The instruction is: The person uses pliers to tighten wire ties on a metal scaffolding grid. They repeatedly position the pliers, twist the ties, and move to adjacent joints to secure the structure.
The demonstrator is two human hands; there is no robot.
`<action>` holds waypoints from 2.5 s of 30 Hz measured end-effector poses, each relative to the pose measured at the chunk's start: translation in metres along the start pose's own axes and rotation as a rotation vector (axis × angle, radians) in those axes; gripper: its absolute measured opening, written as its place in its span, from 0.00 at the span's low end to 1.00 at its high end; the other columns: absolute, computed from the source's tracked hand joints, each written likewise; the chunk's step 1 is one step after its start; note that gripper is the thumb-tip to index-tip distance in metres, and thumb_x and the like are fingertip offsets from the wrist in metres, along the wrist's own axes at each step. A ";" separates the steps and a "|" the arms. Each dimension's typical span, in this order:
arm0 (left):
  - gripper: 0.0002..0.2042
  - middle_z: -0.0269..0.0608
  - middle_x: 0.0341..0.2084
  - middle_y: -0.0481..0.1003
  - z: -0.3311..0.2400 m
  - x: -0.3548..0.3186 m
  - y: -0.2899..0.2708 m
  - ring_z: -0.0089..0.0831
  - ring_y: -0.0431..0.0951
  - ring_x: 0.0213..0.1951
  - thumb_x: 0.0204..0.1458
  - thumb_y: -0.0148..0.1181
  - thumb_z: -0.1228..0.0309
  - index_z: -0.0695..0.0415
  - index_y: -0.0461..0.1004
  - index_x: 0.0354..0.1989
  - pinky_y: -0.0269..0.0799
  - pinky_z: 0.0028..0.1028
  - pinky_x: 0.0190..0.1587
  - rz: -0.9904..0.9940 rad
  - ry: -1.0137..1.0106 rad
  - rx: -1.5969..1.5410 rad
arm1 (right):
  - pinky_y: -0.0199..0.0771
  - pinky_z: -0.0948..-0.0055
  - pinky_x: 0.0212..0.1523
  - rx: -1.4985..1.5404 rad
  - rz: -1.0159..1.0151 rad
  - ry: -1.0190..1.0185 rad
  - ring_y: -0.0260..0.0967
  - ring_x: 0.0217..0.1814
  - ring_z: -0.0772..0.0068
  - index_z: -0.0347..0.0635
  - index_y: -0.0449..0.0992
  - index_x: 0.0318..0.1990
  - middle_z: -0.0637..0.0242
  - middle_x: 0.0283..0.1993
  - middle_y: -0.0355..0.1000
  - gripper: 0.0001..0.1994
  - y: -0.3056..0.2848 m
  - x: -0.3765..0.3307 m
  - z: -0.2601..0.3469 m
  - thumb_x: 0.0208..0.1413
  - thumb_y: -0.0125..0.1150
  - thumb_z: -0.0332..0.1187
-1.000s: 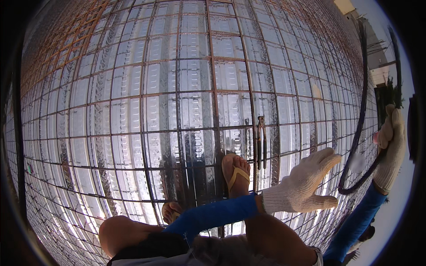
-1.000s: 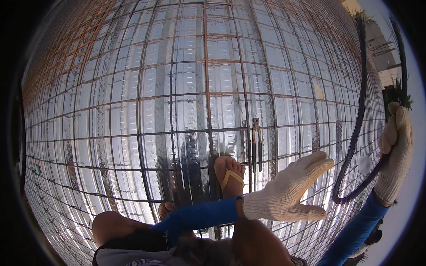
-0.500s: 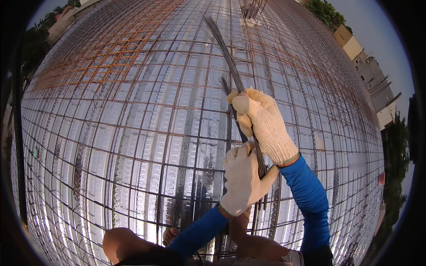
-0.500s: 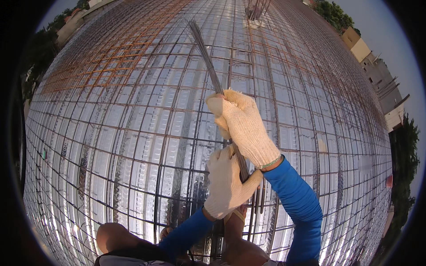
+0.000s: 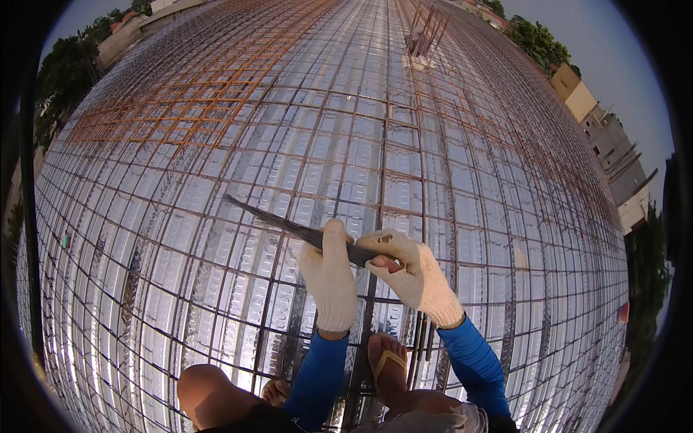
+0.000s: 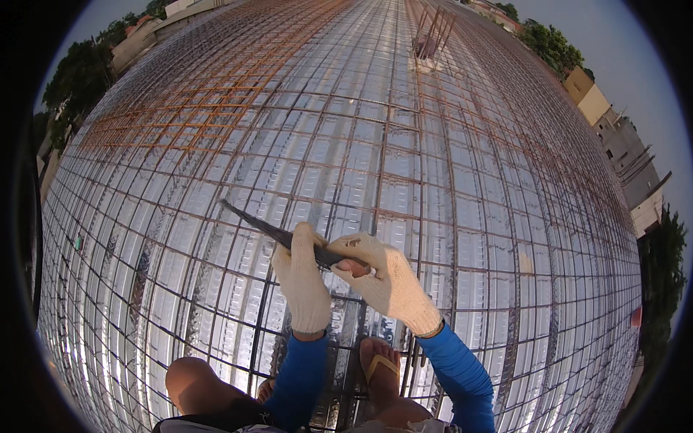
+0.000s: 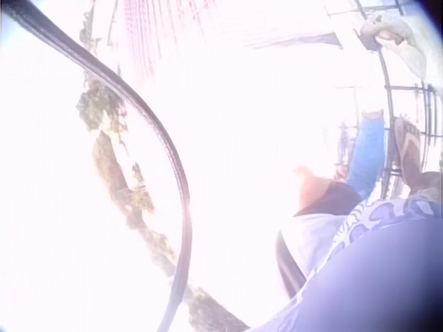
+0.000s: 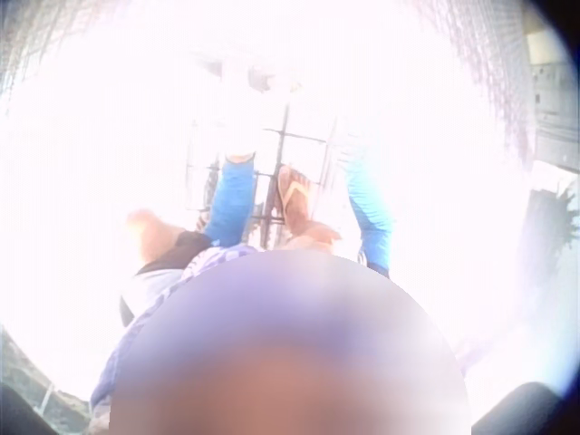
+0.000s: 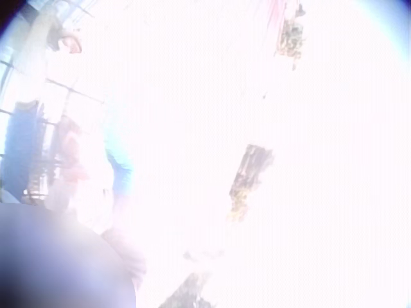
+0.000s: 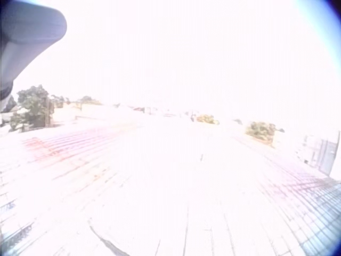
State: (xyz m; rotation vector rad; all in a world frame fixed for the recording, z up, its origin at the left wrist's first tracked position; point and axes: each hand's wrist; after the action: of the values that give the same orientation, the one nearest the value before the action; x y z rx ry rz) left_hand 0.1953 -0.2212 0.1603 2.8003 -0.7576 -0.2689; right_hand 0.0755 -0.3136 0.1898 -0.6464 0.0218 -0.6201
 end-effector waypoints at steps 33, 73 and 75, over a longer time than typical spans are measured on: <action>0.20 0.45 0.43 0.86 0.040 0.018 -0.013 0.28 0.85 0.47 0.64 0.70 0.66 0.67 0.79 0.59 0.80 0.29 0.53 0.263 0.053 0.239 | 0.76 0.79 0.37 0.428 0.308 -0.064 0.73 0.35 0.83 0.33 0.85 0.44 0.69 0.38 0.79 0.15 0.000 0.037 -0.117 0.53 0.79 0.33; 0.09 0.37 0.31 0.84 0.067 0.030 -0.022 0.21 0.83 0.33 0.61 0.67 0.73 0.63 0.85 0.47 0.78 0.21 0.35 0.262 0.053 0.440 | 0.80 0.78 0.39 0.350 0.147 0.017 0.79 0.39 0.80 0.37 0.87 0.41 0.67 0.42 0.83 0.10 0.017 0.027 -0.133 0.56 0.80 0.31; 0.09 0.37 0.31 0.84 0.072 0.030 -0.023 0.20 0.82 0.33 0.62 0.67 0.73 0.63 0.84 0.47 0.76 0.20 0.35 0.297 0.107 0.488 | 0.80 0.79 0.37 0.342 0.117 -0.002 0.79 0.38 0.81 0.38 0.86 0.41 0.67 0.42 0.83 0.10 0.018 0.022 -0.137 0.56 0.80 0.31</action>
State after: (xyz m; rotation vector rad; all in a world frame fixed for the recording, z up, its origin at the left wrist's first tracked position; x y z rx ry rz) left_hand 0.2149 -0.2300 0.0814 3.0405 -1.3488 0.1388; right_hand 0.0754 -0.3906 0.0730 -0.3122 -0.0468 -0.4947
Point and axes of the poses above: each hand's wrist, its own x-axis towards the middle knuckle, its own y-axis out of the palm, z = x × y
